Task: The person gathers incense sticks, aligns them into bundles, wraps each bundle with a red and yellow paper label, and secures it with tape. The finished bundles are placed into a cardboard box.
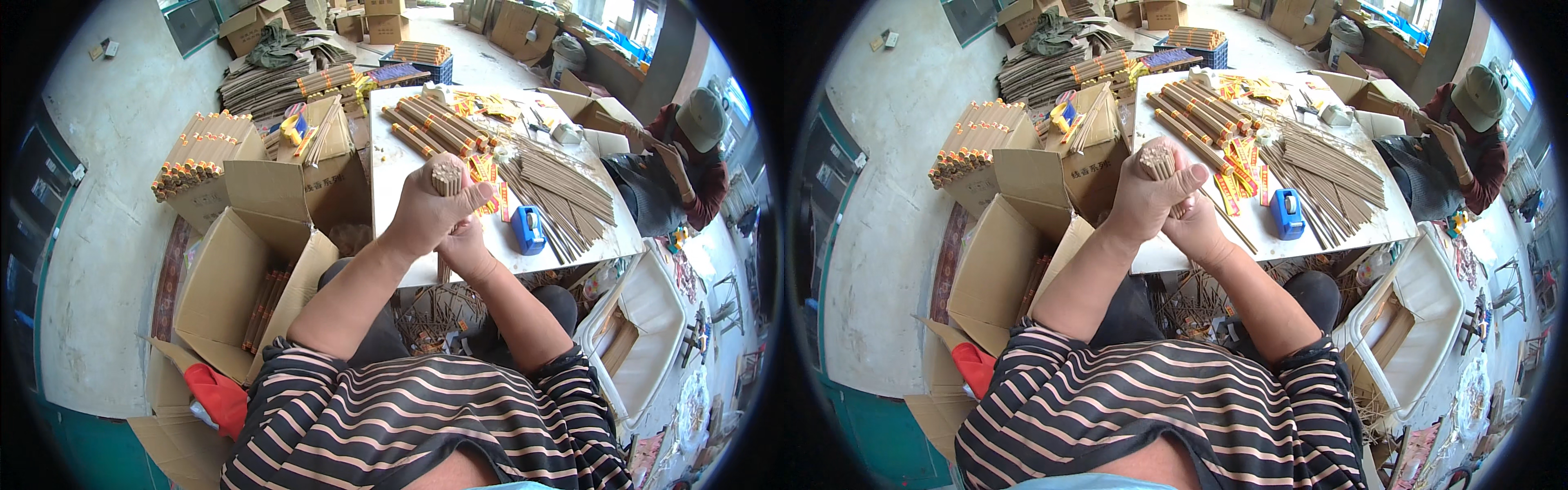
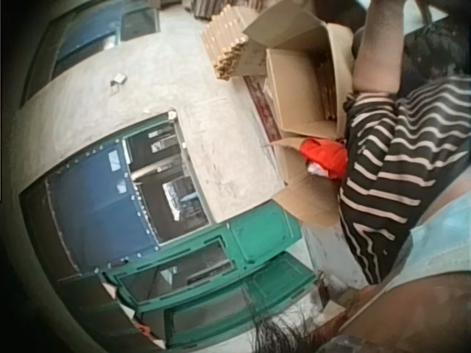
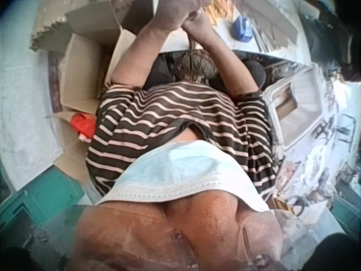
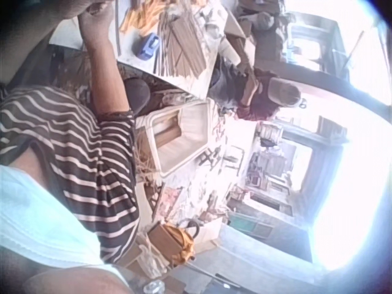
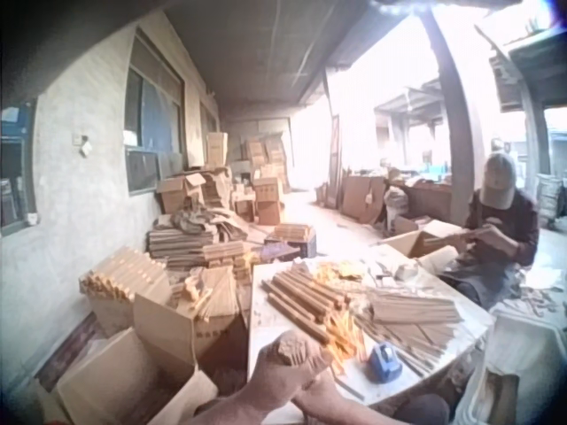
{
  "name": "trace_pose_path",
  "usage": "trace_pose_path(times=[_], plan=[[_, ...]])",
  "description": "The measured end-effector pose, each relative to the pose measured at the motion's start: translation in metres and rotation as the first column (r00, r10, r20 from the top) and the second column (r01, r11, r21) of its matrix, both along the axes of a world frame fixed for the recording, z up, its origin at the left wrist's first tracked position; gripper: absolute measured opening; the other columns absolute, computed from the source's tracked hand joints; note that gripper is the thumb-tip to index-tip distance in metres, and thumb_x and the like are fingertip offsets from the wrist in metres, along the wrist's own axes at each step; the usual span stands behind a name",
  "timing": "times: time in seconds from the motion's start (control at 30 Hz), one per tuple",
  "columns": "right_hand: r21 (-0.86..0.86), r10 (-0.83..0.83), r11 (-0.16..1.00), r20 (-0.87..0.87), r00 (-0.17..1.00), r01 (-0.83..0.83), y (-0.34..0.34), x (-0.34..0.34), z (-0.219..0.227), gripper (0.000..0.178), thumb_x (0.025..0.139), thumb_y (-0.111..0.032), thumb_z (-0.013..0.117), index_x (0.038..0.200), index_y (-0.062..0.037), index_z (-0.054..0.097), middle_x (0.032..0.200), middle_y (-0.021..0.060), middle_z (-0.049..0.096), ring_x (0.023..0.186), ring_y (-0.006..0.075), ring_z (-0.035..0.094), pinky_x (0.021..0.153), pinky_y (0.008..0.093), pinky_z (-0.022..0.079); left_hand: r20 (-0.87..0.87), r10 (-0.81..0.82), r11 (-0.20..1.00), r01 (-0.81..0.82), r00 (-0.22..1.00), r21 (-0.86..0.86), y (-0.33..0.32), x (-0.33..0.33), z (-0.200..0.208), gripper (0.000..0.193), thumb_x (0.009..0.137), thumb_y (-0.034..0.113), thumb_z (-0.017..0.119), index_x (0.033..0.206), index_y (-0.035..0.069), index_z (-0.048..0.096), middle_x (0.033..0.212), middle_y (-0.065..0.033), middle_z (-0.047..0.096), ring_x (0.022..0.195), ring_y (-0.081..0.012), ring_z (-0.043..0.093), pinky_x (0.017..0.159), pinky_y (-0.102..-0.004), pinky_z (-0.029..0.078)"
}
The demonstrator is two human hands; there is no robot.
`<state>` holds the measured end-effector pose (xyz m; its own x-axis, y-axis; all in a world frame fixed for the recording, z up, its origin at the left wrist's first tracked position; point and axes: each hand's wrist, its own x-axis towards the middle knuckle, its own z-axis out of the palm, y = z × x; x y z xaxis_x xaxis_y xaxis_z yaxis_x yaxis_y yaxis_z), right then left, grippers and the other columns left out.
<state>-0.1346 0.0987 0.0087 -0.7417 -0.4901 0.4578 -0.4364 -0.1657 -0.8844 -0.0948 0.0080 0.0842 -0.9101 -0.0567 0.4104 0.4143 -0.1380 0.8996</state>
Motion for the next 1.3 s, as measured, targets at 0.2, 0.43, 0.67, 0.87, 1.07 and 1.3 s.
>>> trace_pose_path(times=[0.2,0.43,0.67,0.87,1.07,1.3], plan=[[-0.018,-0.101,0.995,-0.216,0.971,0.099,-0.008,0.001,-0.002,0.037,0.077,-0.011,0.064,0.111,-0.0021,0.054,0.097,0.0109,0.063,0.088,0.022,0.061,0.078,0.0305,0.046,-0.048,0.149,0.988,-0.15,0.988,-0.022,0.006,0.005,-0.005,0.018,0.077,0.012,0.071,0.074,0.003,0.055,0.072,-0.0001,0.057,0.066,-0.0054,0.05,0.062,-0.022,0.043],[-0.1,-0.21,0.977,-0.362,0.908,0.186,-0.01,0.024,0.014,0.038,0.076,-0.012,0.066,0.111,-0.0025,0.054,0.097,0.0118,0.063,0.084,0.0215,0.062,0.074,0.0306,0.047,-0.169,0.306,0.947,-0.318,0.937,-0.048,0.017,0.028,-0.002,0.022,0.08,0.019,0.069,0.076,0.003,0.056,0.07,-0.0036,0.058,0.063,-0.0085,0.054,0.058,-0.0249,0.046],[-0.087,-0.045,0.996,-0.261,0.964,0.023,0.009,0.05,0.025,0.034,0.076,-0.003,0.064,0.107,-0.0023,0.049,0.095,0.0075,0.055,0.093,0.0187,0.054,0.079,0.0309,0.044,-0.146,0.11,0.967,-0.139,0.983,-0.212,0.015,0.054,0.017,0.027,0.08,0.023,0.07,0.078,0.001,0.055,0.066,-0.0032,0.057,0.059,-0.0079,0.049,0.056,-0.0261,0.045],[0.188,0.176,0.972,-0.176,0.969,-0.143,0.045,0.069,0.056,0.05,0.075,-0.007,0.063,0.12,0.0001,0.045,0.113,0.0151,0.057,0.106,0.0202,0.054,0.088,0.0337,0.042,-0.397,0.214,0.777,-0.402,0.892,-0.484,0.009,0.075,0.039,0.027,0.078,0.017,0.069,0.086,-0.001,0.051,0.068,-0.0108,0.059,0.06,-0.0184,0.058,0.055,-0.0294,0.046],[0.04,-0.206,0.972,-0.33,0.921,0.231,0.063,0.088,0.076,0.044,0.08,-0.031,0.065,0.108,-0.0023,0.05,0.079,0.0099,0.059,0.07,0.0184,0.059,0.061,0.0301,0.046,-0.197,0.205,0.652,-0.283,0.959,-0.703,0.001,0.08,0.007,0.026,0.08,0.021,0.06,0.091,-0.001,0.051,0.074,-0.0233,0.059,0.074,-0.0379,0.061,0.063,-0.0402,0.049],[0.155,-0.287,0.917,-0.382,0.878,0.367,0.06,0.1,0.04,0.023,0.085,-0.026,0.058,0.079,-0.0035,0.056,0.062,0.0139,0.058,0.056,0.0282,0.06,0.053,0.0338,0.047,0.15,-0.129,0.837,0.189,0.98,-0.513,0.01,0.096,-0.041,0.028,0.077,0.014,0.062,0.098,-0.001,0.053,0.084,-0.0147,0.061,0.075,-0.0259,0.061,0.068,-0.0332,0.047]])
